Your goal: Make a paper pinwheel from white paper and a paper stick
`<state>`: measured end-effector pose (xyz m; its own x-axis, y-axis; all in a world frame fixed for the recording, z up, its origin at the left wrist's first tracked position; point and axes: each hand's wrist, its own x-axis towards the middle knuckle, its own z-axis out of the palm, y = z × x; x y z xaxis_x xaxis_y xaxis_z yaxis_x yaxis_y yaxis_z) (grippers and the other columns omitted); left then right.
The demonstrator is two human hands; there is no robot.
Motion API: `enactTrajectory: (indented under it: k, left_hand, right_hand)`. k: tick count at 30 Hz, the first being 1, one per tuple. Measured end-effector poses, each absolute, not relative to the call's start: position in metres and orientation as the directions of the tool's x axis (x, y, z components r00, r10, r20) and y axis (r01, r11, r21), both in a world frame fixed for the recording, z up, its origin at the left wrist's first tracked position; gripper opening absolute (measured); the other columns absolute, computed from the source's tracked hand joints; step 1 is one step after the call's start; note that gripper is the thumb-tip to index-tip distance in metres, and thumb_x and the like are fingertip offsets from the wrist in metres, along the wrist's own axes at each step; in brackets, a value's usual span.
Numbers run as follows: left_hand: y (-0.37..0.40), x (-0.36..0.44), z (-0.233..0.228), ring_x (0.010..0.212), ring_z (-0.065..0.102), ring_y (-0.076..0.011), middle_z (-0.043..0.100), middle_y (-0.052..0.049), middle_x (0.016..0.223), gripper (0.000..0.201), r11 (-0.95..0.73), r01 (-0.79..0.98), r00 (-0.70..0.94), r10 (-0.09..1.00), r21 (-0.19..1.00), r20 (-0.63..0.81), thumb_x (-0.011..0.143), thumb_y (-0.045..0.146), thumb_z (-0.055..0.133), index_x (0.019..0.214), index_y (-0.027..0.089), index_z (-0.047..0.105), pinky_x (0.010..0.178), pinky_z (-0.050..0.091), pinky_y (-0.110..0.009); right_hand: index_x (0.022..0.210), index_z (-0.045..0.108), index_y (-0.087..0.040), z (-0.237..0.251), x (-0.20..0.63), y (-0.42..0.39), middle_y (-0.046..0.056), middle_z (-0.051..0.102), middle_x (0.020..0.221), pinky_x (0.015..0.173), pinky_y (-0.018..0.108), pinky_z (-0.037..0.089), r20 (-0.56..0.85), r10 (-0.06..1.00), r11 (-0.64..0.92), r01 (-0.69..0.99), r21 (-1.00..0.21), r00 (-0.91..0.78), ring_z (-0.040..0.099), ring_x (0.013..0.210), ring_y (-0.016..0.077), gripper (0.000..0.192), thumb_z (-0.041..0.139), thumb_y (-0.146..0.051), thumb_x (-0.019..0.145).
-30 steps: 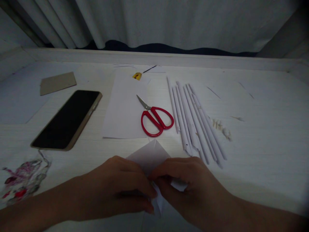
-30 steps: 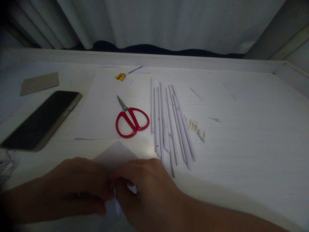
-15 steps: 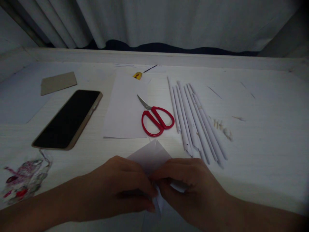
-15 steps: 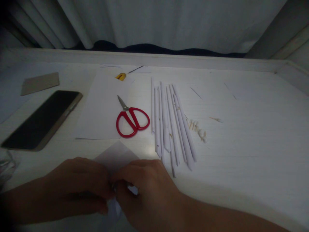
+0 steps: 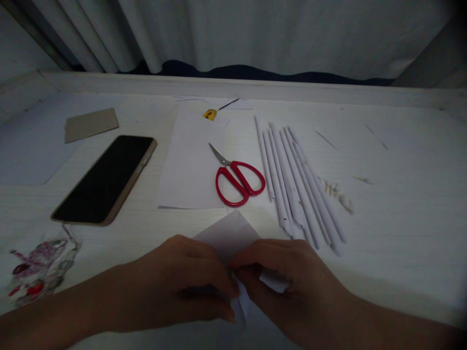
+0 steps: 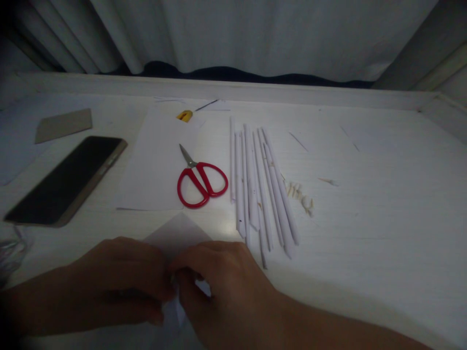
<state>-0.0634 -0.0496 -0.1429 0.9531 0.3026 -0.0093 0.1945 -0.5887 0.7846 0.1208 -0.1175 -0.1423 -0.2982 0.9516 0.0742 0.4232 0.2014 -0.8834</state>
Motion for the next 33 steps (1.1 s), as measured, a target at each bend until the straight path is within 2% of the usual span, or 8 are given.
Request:
enactTrajectory:
  k: [11,17,33]
  left_hand:
    - [-0.0499,-0.0651,-0.1405,0.069,0.060,-0.0079,0.066,0.003,0.076,0.008,-0.563,0.201,0.957,0.288,0.802,-0.038,0.078,0.025,0.060,0.085,0.021,0.061,0.065,0.044,-0.014]
    - [-0.0499,-0.0634,-0.1409,0.069,0.060,-0.0075,0.066,0.003,0.077,0.009,-0.567,0.205,0.957,0.287,0.798,-0.042,0.079,0.026,0.059,0.085,0.020,0.060,0.066,0.043,-0.013]
    - [-0.0499,-0.0616,-0.1396,0.066,0.060,-0.0077,0.066,0.003,0.073,0.008,-0.582,0.199,0.951,0.307,0.789,-0.013,0.078,0.025,0.060,0.085,0.021,0.062,0.063,0.044,-0.013]
  right_hand:
    - [0.083,0.065,-0.019,-0.1429,0.1217,-0.1180,-0.003,0.067,0.072,0.061,0.016,0.044,0.026,0.953,0.156,0.416,-0.896,-0.302,0.061,0.065,0.0084,0.025,0.054,0.000,0.071]
    - [0.095,0.063,-0.020,-0.1428,0.1227,-0.1190,-0.001,0.065,0.080,0.065,0.020,0.045,-0.009,0.932,0.153,0.419,-0.895,-0.361,0.059,0.071,0.0107,0.032,0.051,0.000,0.075]
    - [0.083,0.067,-0.021,-0.1453,0.1197,-0.1190,0.001,0.066,0.076,0.061,0.021,0.045,0.018,0.938,0.182,0.447,-0.876,-0.347,0.060,0.066,0.0120,0.026,0.051,-0.002,0.074]
